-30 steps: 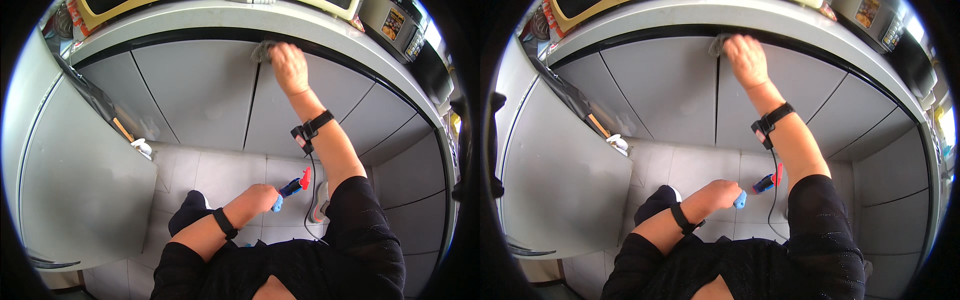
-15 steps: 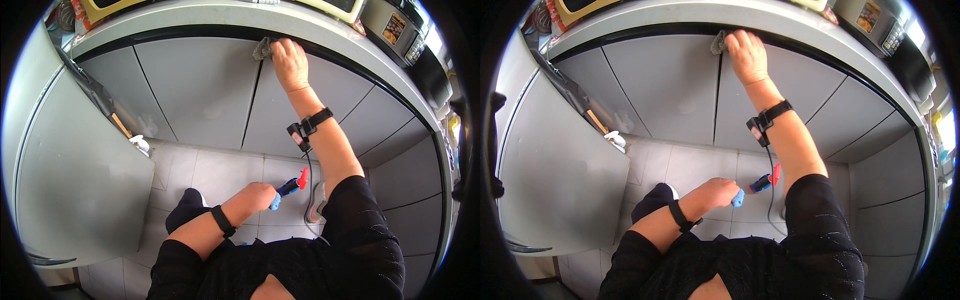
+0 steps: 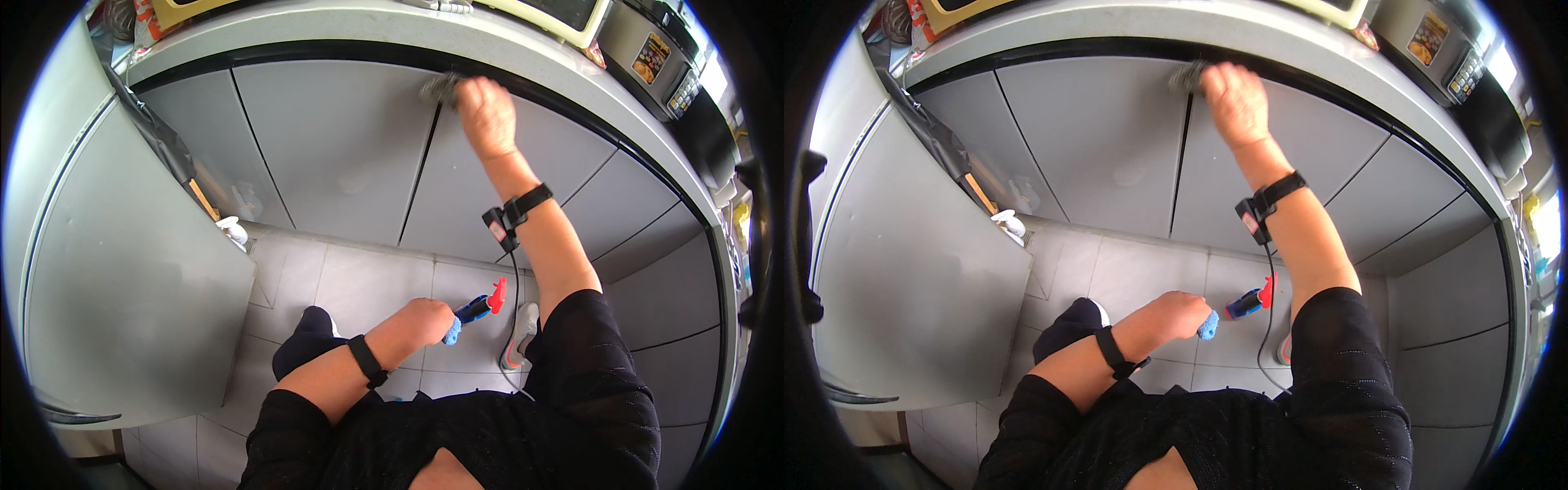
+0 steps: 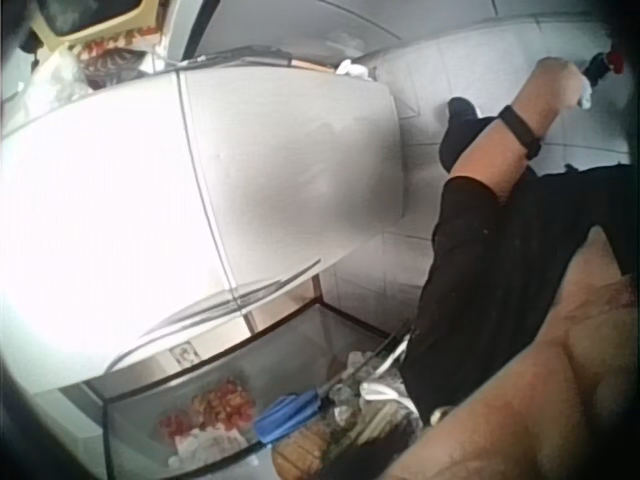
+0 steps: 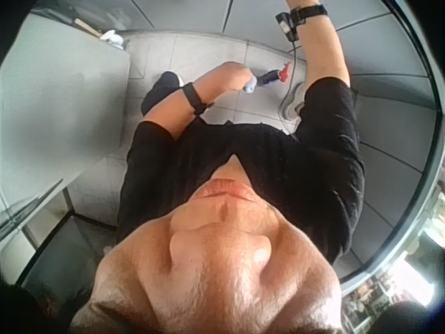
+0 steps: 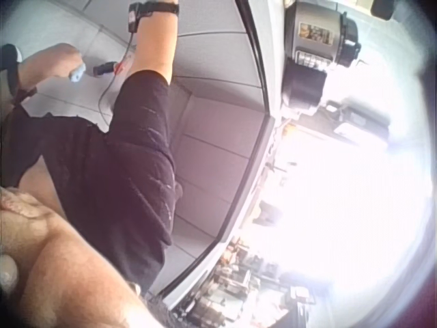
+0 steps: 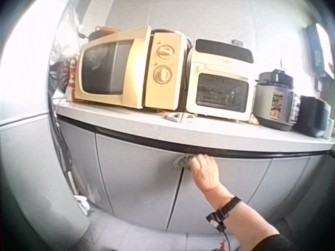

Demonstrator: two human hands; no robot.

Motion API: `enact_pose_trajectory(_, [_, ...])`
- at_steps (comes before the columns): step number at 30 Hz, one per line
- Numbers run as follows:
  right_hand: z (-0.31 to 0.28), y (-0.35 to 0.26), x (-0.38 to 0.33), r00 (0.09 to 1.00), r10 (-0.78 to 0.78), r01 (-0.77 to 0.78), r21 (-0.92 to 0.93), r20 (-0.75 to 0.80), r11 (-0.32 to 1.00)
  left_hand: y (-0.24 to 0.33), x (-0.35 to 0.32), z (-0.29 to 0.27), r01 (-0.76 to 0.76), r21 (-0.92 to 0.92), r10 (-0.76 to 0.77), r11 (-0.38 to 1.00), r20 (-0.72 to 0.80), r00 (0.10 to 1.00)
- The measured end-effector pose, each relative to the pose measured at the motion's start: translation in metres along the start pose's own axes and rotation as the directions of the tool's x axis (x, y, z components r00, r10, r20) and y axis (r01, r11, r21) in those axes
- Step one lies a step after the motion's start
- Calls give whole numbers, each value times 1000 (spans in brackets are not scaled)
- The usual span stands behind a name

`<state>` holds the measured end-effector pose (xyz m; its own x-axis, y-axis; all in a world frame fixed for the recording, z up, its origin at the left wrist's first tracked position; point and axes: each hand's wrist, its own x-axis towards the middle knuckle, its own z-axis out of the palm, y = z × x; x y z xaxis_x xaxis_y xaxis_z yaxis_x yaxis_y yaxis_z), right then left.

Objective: The person wipes the front surfaces of grey kitchen cabinets using a grey cloth held in the right hand. They move from the upper section down to the lower doors, repeatedly rubbing the same areas while holding a blue cloth in the left hand.

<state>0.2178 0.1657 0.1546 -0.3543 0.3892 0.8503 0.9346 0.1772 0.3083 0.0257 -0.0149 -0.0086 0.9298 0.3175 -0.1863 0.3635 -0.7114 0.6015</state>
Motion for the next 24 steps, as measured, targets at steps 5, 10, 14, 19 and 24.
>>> enact_pose_trajectory(5, [3,-32,-56,932,-306,305,34,196,952,0,-1,-1,-39,79,42,996,-37,998])
enact_pose_trajectory(10, [-13,6,-14,991,-136,137,-71,18,988,-1,-6,-1,-34,-81,31,996,-40,999])
enact_pose_trajectory(14, [-4,1,-7,997,-35,31,-49,-72,998,-4,-3,2,-24,-104,19,994,-47,999])
enact_pose_trajectory(19, [6,-38,-63,960,-227,223,40,162,974,-10,7,9,-14,19,14,1000,9,1000])
enact_pose_trajectory(24, [-7,-8,-28,983,-181,182,-38,20,983,-7,1,9,-45,-33,44,998,-47,998])
